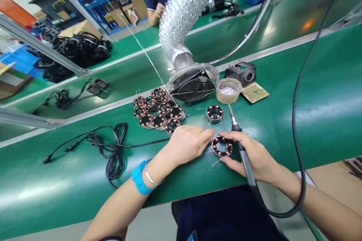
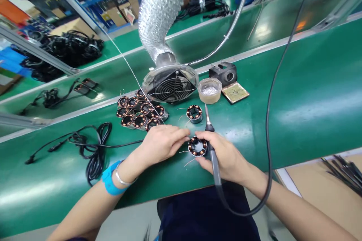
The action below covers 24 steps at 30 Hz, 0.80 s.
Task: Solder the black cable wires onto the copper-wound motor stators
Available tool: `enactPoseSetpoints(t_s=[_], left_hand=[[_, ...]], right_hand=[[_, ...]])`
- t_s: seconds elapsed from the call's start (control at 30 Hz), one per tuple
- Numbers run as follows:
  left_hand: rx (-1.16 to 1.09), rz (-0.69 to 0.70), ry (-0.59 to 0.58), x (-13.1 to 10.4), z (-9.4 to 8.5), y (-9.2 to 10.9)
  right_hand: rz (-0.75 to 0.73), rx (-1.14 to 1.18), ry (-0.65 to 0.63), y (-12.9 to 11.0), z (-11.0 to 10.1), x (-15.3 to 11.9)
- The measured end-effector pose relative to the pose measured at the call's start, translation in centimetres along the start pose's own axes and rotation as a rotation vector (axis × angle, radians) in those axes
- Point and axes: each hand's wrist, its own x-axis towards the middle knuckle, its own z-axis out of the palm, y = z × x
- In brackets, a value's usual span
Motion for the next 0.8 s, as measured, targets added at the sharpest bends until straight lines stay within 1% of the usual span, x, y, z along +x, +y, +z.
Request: enactPoseSetpoints(t_s=[0.07,0.1,0.17,0.23,0.3,0.33,0.4,0.43,0.47,0.5,0.53,0.6,0.67,0.7,0.77,0.8], left_hand=[[0.090,-0.010,-0.060,-0.2,-0.5,0.2],[0.074,-0.034,-0.108,-0.4,-0.8,0.3],[-0.054,-0.126,-0.224,-0.5,-1.4,0.5],[-0.300,-0.295,-0.338,-0.2,-1.7,0.7],[-0.669,-0.515,-0.409,0.4,-1.3,0.9],[-0.879,-0.639,-0.417,0.7,-0.9,1.0],[-1.262,-0.871,-0.372,1.1,0.1,1.4],[-1.401,-0.958,-0.327,1.2,0.5,1.6],[-1.493,-1.018,-0.282,1.1,0.8,1.8],[-1.534,-1.041,-0.247,0.9,0.9,2.0],[-1.522,-1.030,-0.221,0.6,0.8,2.1],[-1.358,-0.962,-0.215,-0.2,0.3,2.0],[-1.152,-0.882,-0.278,-0.9,-0.4,1.8],[-1.083,-0.855,-0.321,-1.1,-0.5,1.7],[-1.069,-0.830,-0.386,-1.4,-0.5,1.6],[-1.117,-0.836,-0.385,-1.3,-0.3,1.7]], right_hand=[[0.022,-0.004,0.029,0.0,0.5,-0.4],[0.022,-0.003,0.043,-0.1,0.7,-0.5],[0.018,-0.009,0.066,-0.2,1.0,-0.8],[0.024,-0.017,0.086,-0.4,1.1,-0.9],[0.033,-0.021,0.096,-0.5,1.2,-0.9],[0.032,-0.022,0.098,-0.5,1.2,-0.8],[0.024,-0.028,0.095,-0.6,1.2,-0.8],[0.022,-0.030,0.093,-0.6,1.2,-0.8],[0.020,-0.030,0.093,-0.6,1.3,-0.8],[0.020,-0.029,0.094,-0.5,1.3,-0.9],[0.018,-0.025,0.097,-0.5,1.3,-0.9],[0.017,-0.015,0.102,-0.4,1.4,-1.0],[0.013,-0.013,0.107,-0.4,1.4,-1.0],[0.009,-0.014,0.112,-0.3,1.4,-1.0],[-0.002,-0.018,0.122,-0.4,1.4,-1.0],[-0.007,-0.020,0.125,-0.4,1.4,-1.0]])
